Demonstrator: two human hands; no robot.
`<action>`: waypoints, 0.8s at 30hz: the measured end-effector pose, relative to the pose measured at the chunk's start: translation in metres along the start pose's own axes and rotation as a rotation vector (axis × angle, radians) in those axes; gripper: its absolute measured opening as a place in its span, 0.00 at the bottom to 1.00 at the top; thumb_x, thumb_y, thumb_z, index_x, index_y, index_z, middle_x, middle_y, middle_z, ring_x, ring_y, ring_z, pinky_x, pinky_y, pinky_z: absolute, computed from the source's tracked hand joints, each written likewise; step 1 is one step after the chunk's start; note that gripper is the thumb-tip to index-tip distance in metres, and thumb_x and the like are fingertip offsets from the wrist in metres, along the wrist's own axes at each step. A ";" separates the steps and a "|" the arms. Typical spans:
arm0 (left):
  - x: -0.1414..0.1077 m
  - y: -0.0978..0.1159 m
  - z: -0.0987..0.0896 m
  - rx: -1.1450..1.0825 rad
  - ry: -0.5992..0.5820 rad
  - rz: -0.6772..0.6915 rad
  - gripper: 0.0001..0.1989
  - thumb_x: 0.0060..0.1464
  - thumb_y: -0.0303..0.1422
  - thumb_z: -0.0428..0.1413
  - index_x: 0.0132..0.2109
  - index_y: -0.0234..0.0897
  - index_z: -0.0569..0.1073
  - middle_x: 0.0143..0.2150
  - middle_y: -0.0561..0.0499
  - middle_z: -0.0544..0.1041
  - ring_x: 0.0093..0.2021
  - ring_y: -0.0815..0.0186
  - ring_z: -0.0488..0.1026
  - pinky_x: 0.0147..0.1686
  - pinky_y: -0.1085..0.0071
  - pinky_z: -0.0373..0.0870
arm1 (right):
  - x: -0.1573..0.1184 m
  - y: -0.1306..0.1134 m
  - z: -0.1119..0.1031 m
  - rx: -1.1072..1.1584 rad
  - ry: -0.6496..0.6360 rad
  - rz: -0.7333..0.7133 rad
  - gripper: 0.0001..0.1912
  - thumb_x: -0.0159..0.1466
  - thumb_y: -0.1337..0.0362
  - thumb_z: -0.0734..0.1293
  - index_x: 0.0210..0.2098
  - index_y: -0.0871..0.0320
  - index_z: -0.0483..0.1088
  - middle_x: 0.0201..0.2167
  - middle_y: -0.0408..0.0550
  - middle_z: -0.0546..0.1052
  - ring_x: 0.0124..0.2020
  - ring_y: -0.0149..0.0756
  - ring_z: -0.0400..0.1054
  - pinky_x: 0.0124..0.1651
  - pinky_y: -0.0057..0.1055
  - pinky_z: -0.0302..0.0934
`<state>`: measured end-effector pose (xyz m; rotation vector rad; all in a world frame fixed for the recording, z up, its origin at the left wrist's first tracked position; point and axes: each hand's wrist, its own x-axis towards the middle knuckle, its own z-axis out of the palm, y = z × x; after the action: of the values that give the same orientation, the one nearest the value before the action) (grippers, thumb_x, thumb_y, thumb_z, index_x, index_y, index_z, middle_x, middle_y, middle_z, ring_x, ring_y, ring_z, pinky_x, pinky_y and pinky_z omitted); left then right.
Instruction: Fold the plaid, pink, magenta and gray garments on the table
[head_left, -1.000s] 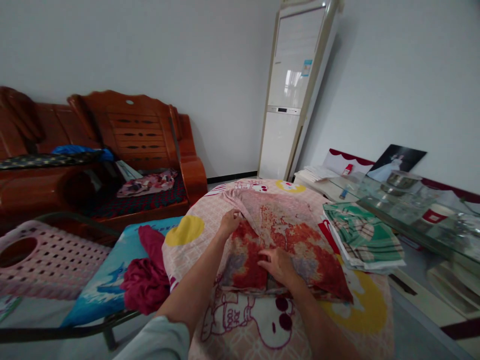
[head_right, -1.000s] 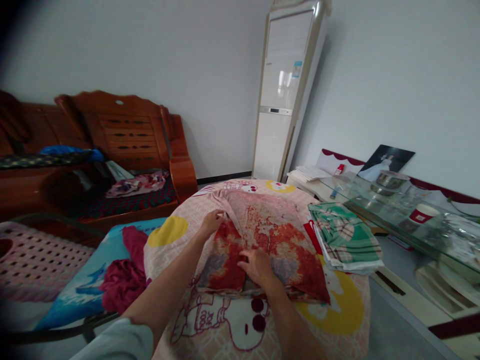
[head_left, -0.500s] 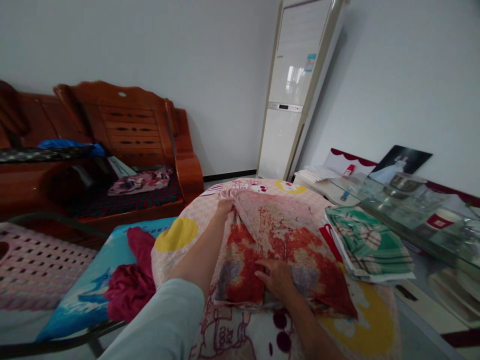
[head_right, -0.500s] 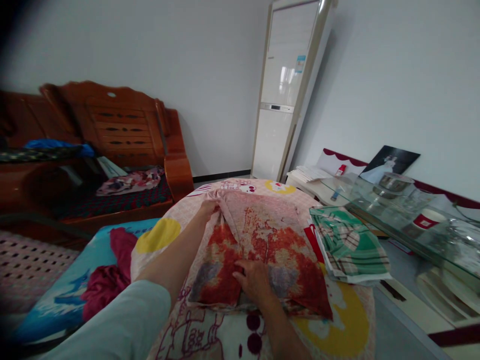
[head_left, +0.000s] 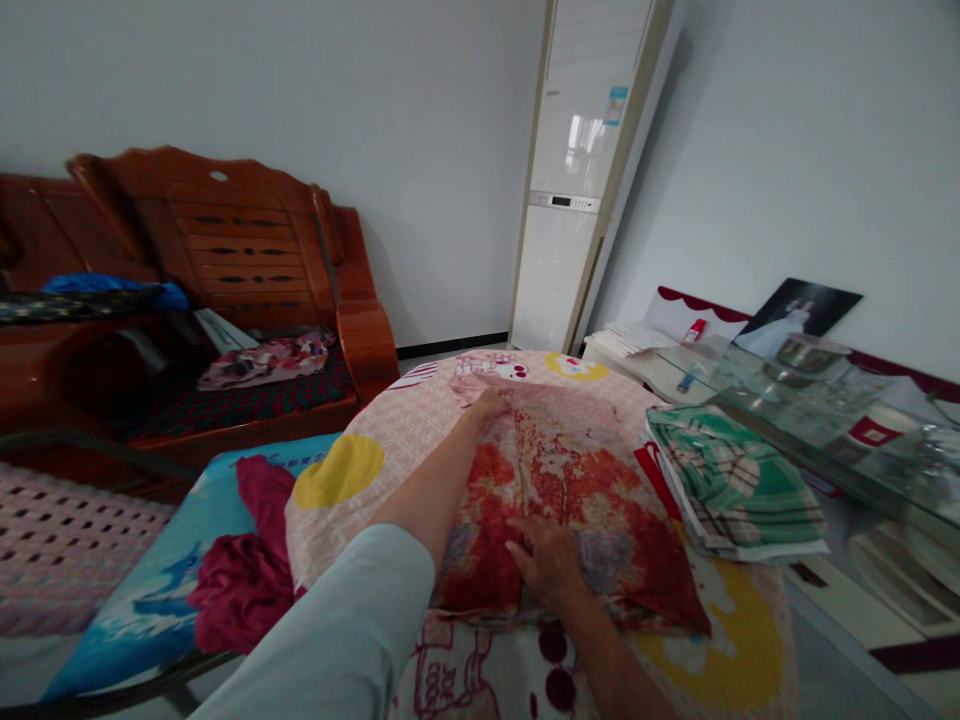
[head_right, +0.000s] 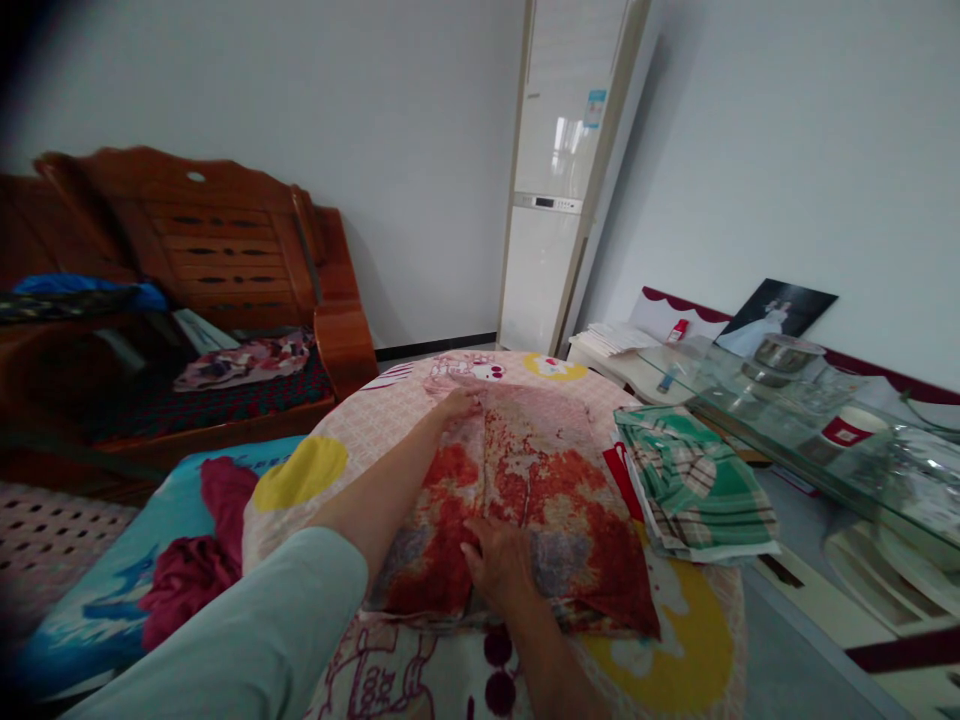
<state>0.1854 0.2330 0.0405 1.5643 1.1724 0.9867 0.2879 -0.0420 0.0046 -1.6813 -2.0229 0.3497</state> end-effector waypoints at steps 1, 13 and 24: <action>0.000 -0.001 0.002 0.037 -0.009 0.003 0.15 0.43 0.18 0.54 0.37 0.31 0.80 0.35 0.46 0.80 0.39 0.60 0.75 0.44 0.67 0.72 | 0.000 0.000 0.000 -0.001 -0.003 0.004 0.16 0.61 0.66 0.66 0.48 0.54 0.75 0.44 0.50 0.79 0.42 0.40 0.73 0.46 0.33 0.63; -0.004 -0.002 -0.002 0.367 -0.042 0.134 0.23 0.44 0.16 0.52 0.47 0.32 0.76 0.48 0.42 0.76 0.52 0.55 0.71 0.58 0.64 0.63 | 0.008 0.000 0.002 -0.042 0.017 0.025 0.14 0.58 0.74 0.61 0.37 0.55 0.76 0.37 0.49 0.79 0.39 0.36 0.71 0.43 0.28 0.60; -0.094 -0.024 0.032 0.668 -0.135 0.274 0.24 0.57 0.32 0.54 0.60 0.37 0.65 0.68 0.39 0.59 0.68 0.50 0.52 0.67 0.52 0.42 | -0.004 -0.014 -0.002 -0.244 -0.189 -0.101 0.12 0.66 0.60 0.61 0.46 0.54 0.73 0.32 0.50 0.81 0.33 0.39 0.75 0.37 0.30 0.59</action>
<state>0.1884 0.1388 0.0025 2.3299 1.2859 0.6656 0.2777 -0.0489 0.0124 -1.7343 -2.3616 0.2427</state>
